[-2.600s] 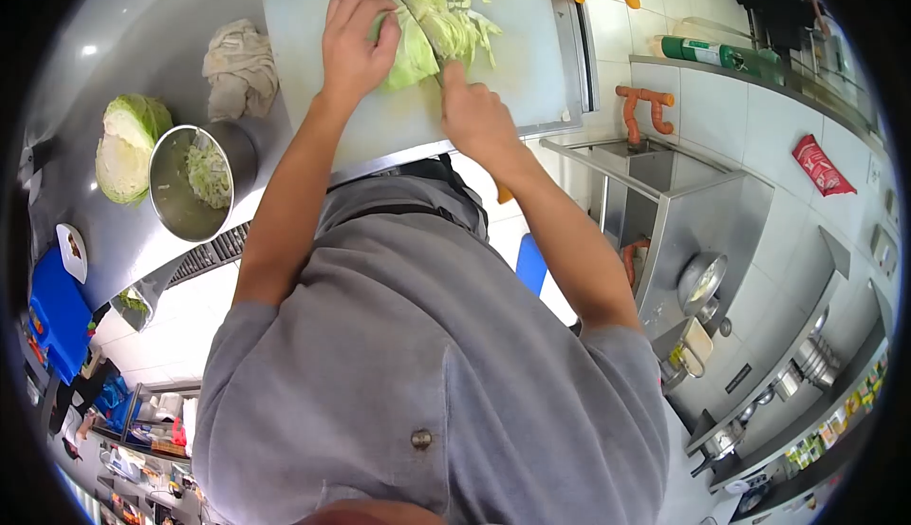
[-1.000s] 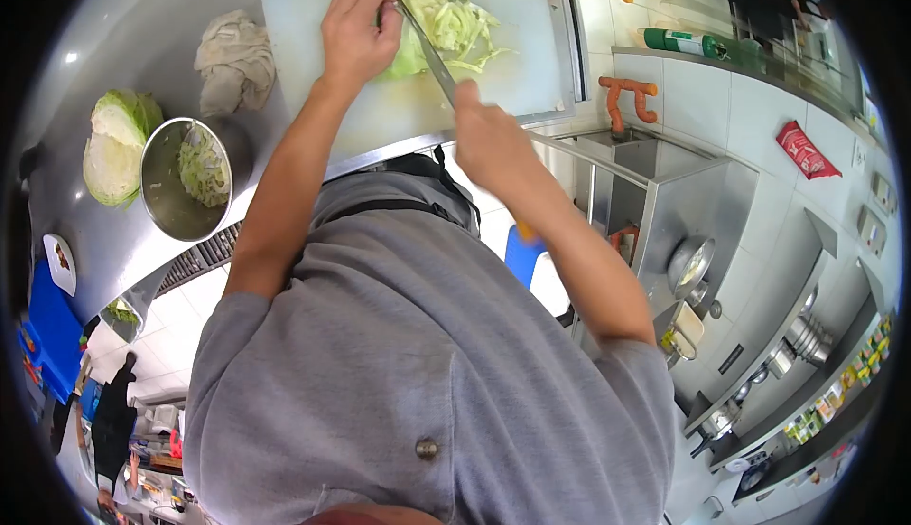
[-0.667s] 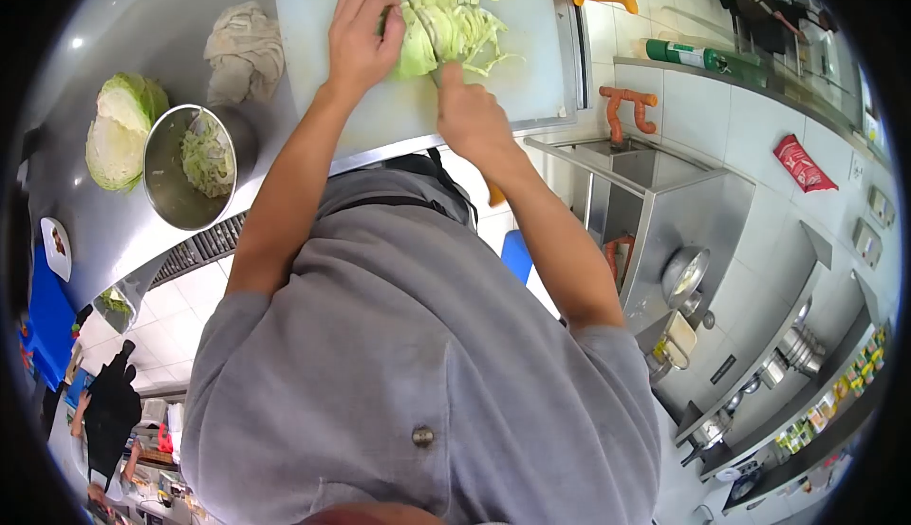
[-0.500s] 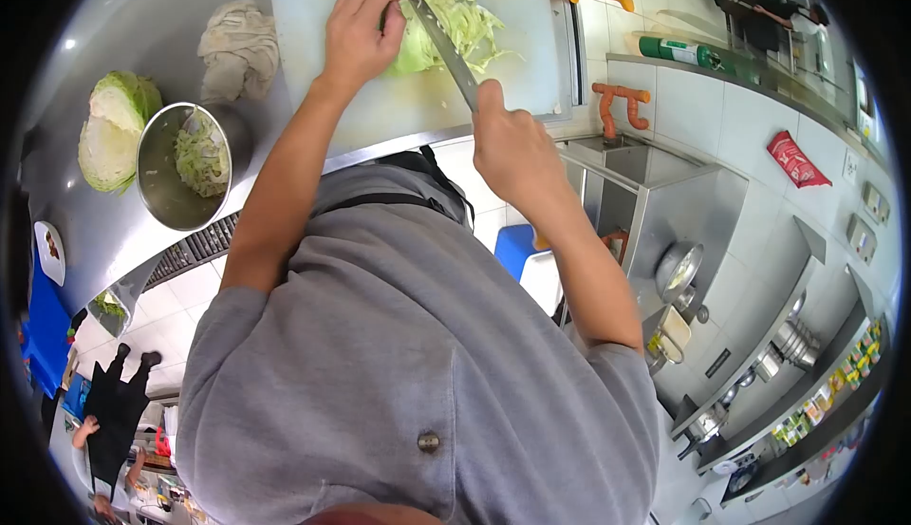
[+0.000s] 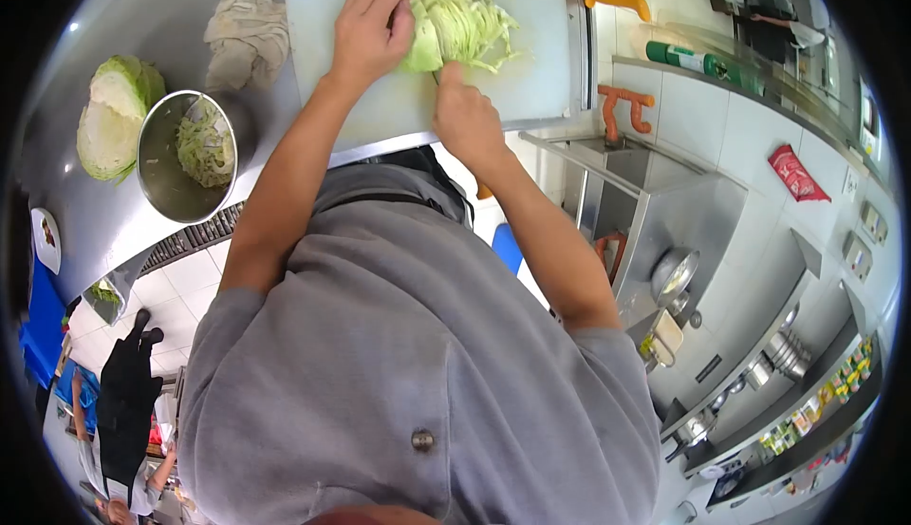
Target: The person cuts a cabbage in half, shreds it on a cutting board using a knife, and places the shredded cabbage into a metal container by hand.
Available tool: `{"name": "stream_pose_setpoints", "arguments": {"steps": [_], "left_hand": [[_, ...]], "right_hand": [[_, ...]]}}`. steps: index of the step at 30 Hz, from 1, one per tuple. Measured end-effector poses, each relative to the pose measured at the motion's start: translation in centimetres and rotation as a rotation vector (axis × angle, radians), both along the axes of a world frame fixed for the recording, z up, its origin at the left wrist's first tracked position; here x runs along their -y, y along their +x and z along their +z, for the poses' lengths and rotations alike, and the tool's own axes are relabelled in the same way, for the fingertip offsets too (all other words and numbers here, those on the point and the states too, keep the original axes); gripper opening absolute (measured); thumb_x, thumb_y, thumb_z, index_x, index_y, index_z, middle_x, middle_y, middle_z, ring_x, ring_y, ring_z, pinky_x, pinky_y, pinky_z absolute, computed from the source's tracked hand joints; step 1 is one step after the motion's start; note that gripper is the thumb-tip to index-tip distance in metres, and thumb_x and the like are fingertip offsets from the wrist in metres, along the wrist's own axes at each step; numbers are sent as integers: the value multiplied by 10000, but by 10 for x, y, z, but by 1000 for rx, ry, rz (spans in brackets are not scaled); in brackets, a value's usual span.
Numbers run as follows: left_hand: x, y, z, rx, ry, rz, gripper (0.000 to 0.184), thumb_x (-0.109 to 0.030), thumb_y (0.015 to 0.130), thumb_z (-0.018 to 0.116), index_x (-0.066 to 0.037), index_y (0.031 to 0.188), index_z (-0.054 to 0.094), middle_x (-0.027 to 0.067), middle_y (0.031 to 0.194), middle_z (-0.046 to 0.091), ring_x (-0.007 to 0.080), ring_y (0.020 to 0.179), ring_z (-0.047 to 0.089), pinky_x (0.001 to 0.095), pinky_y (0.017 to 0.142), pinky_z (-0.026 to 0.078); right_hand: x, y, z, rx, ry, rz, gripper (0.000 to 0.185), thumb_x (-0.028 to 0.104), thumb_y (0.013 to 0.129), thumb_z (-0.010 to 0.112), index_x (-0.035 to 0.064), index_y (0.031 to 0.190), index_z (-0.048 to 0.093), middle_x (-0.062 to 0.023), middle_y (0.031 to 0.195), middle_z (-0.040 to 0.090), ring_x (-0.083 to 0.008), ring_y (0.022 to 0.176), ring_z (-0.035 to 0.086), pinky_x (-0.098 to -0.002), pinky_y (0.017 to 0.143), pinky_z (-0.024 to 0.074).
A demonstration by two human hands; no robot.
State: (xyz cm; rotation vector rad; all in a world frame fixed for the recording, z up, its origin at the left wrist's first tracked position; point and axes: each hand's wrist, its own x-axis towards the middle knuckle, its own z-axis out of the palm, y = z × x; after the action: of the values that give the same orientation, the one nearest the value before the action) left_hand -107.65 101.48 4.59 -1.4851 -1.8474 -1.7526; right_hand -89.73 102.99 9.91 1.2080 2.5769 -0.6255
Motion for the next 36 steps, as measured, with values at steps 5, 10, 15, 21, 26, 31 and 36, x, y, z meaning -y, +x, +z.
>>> {"name": "stream_pose_setpoints", "arguments": {"steps": [5, 10, 15, 21, 26, 31, 36], "left_hand": [[8, 3, -7, 12, 20, -25, 145, -11, 717, 641, -56, 855, 629, 78, 837, 601, 296, 761, 558, 390, 685, 500], [9, 0, 12, -94, -41, -10, 151, 9, 719, 638, -44, 861, 628, 71, 828, 595, 263, 736, 566, 368, 652, 498], [9, 0, 13, -147, -63, 4, 168, 0, 703, 639, -54, 862, 630, 63, 814, 583, 258, 722, 565, 363, 630, 500], [8, -1, 8, -107, -47, -19, 172, -7, 706, 640, -56, 871, 635, 64, 821, 588, 266, 732, 570, 369, 640, 506], [10, -7, 3, -87, -48, -4, 188, -6, 712, 640, -48, 894, 637, 75, 855, 602, 285, 776, 573, 373, 674, 511], [14, 2, 5, -72, -23, 4, 199, 4, 717, 631, -50, 908, 630, 77, 874, 598, 292, 776, 560, 378, 681, 509], [12, 1, 6, -108, -58, 10, 187, 5, 713, 632, -53, 890, 615, 73, 856, 583, 280, 768, 558, 375, 666, 506]], "right_hand": [[3, 4, 35, 75, -27, -37, 181, 132, 940, 484, 32, 1050, 380, -341, 804, 637, -559, 786, 619, -639, 734, 471], [16, 21, 117, 188, 6, -14, 197, 160, 972, 498, 37, 1051, 367, -329, 751, 622, -572, 765, 591, -649, 718, 438], [29, 24, 143, 268, -26, -2, 194, 152, 974, 499, 29, 1039, 364, -318, 720, 616, -561, 743, 592, -636, 693, 444], [22, 22, 83, 129, -26, -3, 177, 130, 959, 466, 14, 1055, 374, -324, 738, 625, -546, 754, 614, -629, 723, 469], [10, -5, 5, 21, -48, -72, 210, 155, 958, 471, 15, 1082, 376, -357, 806, 624, -568, 792, 609, -634, 737, 472], [16, -1, 45, 119, 6, -46, 220, 183, 970, 481, 31, 1080, 366, -354, 784, 620, -572, 791, 603, -642, 749, 466], [26, 18, 118, 137, -26, -21, 201, 158, 982, 492, 35, 1050, 350, -348, 722, 601, -592, 761, 569, -659, 729, 408]]}}
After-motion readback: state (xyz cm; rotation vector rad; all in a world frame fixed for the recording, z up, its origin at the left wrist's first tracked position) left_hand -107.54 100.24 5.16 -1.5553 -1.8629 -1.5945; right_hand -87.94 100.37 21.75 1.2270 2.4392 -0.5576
